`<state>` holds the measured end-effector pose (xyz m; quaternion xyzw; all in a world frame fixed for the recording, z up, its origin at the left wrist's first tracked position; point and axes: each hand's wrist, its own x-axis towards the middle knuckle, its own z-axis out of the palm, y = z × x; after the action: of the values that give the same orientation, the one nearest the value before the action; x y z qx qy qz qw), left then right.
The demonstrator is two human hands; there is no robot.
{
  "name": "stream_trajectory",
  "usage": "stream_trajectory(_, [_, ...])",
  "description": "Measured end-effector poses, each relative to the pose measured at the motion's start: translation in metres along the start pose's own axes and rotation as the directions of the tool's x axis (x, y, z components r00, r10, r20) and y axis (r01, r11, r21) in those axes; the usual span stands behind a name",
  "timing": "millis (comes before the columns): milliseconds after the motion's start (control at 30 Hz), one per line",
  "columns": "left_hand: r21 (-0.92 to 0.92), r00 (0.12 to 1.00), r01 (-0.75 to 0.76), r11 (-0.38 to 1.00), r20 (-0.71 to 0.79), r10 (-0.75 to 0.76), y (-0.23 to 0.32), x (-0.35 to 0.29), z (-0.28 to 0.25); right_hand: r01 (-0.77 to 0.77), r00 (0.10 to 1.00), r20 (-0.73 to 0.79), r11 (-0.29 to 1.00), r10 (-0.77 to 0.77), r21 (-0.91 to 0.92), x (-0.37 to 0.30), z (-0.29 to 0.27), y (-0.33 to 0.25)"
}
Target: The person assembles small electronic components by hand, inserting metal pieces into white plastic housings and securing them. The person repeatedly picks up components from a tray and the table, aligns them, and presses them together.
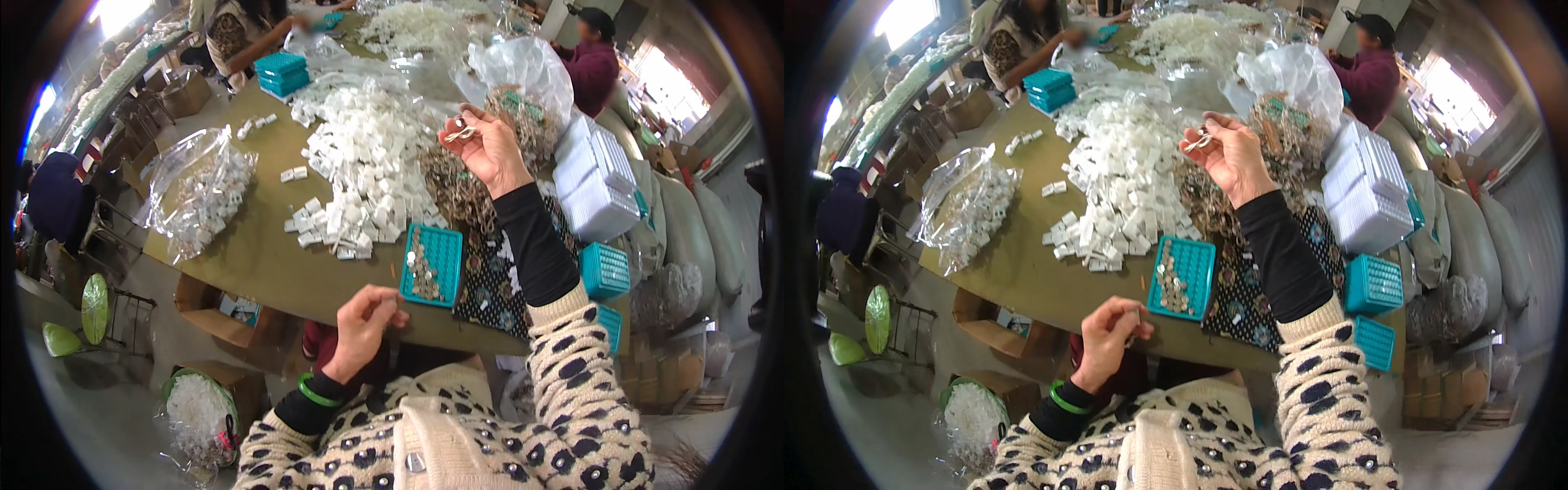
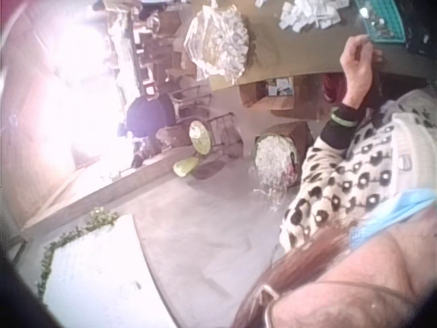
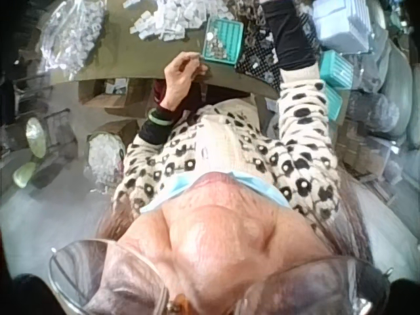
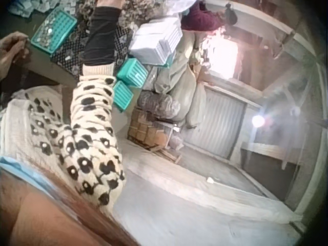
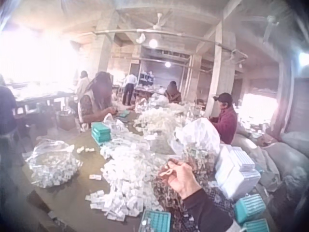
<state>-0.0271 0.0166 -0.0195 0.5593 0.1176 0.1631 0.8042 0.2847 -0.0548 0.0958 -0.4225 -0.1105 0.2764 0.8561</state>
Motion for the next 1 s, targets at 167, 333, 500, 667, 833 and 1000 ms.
stream_trajectory(167, [-0.306,0.990,0.139,0.942,0.032,-0.136,0.015,0.004,0.001,-0.199,0.974,0.098,0.977,0.206,-0.074,-0.056,0.012,0.006])
stream_trajectory(333, [-0.277,0.995,0.095,0.956,0.031,-0.090,0.042,0.011,0.005,0.044,0.959,0.262,0.851,0.111,-0.523,-0.138,0.030,0.048])
stream_trajectory(500, [0.125,1.000,0.015,0.992,-0.013,-0.014,0.049,0.019,0.010,0.460,0.863,0.504,0.351,0.039,-0.815,-0.180,0.029,0.080])
stream_trajectory(667, [0.272,0.995,0.015,0.962,0.087,-0.040,0.046,0.018,0.008,0.674,0.729,0.684,0.150,0.021,-0.723,-0.189,0.024,0.087])
stream_trajectory(833, [0.295,0.996,0.004,0.955,0.089,-0.032,0.042,0.020,0.005,0.664,0.731,0.682,0.214,0.017,-0.717,-0.191,0.022,0.089])
stream_trajectory(1000, [0.253,1.000,-0.006,0.968,0.014,0.003,0.032,0.019,0.008,0.504,0.843,0.539,0.351,0.000,-0.789,-0.194,0.018,0.089])
